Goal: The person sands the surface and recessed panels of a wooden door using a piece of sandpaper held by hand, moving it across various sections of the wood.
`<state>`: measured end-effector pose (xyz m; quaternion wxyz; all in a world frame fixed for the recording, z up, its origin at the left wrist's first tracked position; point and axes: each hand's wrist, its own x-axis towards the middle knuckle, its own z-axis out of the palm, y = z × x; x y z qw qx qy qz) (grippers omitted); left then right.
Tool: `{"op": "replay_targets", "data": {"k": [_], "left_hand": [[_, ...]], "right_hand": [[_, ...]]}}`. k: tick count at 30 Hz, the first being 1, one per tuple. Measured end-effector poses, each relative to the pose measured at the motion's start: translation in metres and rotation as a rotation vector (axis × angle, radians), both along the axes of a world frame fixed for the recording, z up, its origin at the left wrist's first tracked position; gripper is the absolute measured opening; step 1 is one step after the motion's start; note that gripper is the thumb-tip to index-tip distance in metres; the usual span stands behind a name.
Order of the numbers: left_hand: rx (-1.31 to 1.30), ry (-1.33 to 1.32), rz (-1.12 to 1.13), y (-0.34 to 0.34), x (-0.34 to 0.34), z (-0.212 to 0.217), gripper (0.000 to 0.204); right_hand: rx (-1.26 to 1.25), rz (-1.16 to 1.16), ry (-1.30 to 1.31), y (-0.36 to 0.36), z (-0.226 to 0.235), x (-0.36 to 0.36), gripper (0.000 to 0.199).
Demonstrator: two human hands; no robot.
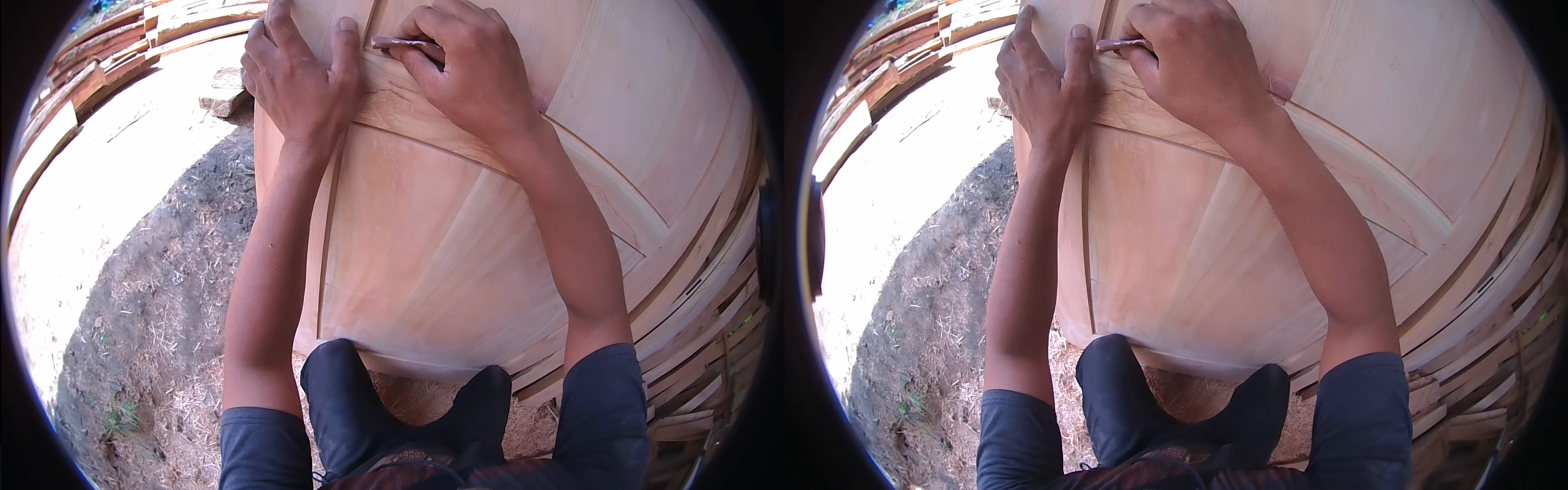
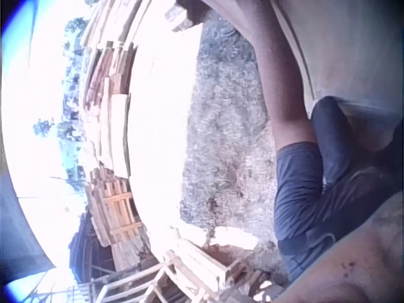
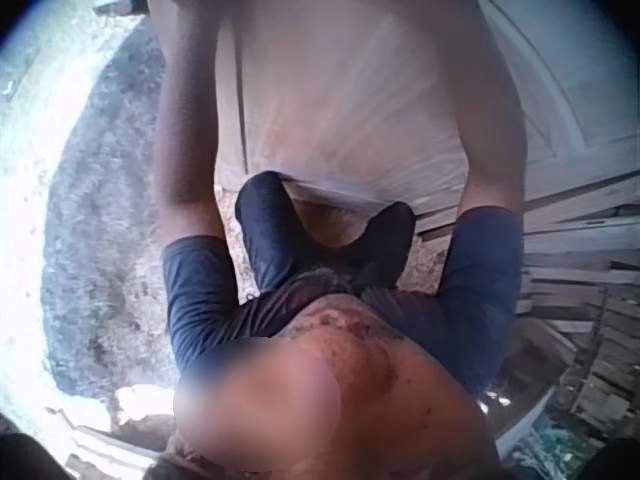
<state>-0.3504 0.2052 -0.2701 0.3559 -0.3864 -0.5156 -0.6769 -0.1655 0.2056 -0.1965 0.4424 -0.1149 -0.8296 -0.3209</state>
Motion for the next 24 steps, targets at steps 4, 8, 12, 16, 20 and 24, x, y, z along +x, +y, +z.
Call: {"op": "replay_targets", "data": {"k": [4, 8, 12, 16, 20, 24], "left_hand": [[-0.033, 0.104, -0.046, 0.009, -0.009, -0.008, 0.085], [-0.053, 0.086, -0.007, 0.008, -0.004, -0.006, 0.096], [-0.044, 0.083, -0.019, 0.01, -0.002, -0.007, 0.097], [-0.076, 0.081, -0.037, 0.007, -0.007, -0.006, 0.099], [-0.091, 0.077, -0.051, 0.004, -0.008, -0.006, 0.099], [-0.116, 0.049, -0.038, 0.003, -0.004, -0.006, 0.098]], "right_hand": [[-0.132, -0.082, 0.04, -0.011, -0.003, 0.057, 0.009], [-0.197, -0.101, 0.101, -0.016, -0.005, 0.065, 0.012], [0.022, -0.035, 0.046, 0.009, -0.005, 0.003, 0.013], [0.019, -0.029, 0.043, 0.01, -0.005, 0.01, 0.011], [-0.058, -0.152, 0.052, -0.013, -0.006, 0.095, 0.007], [-0.069, -0.246, 0.133, -0.024, -0.016, 0.146, 0.006]]}}
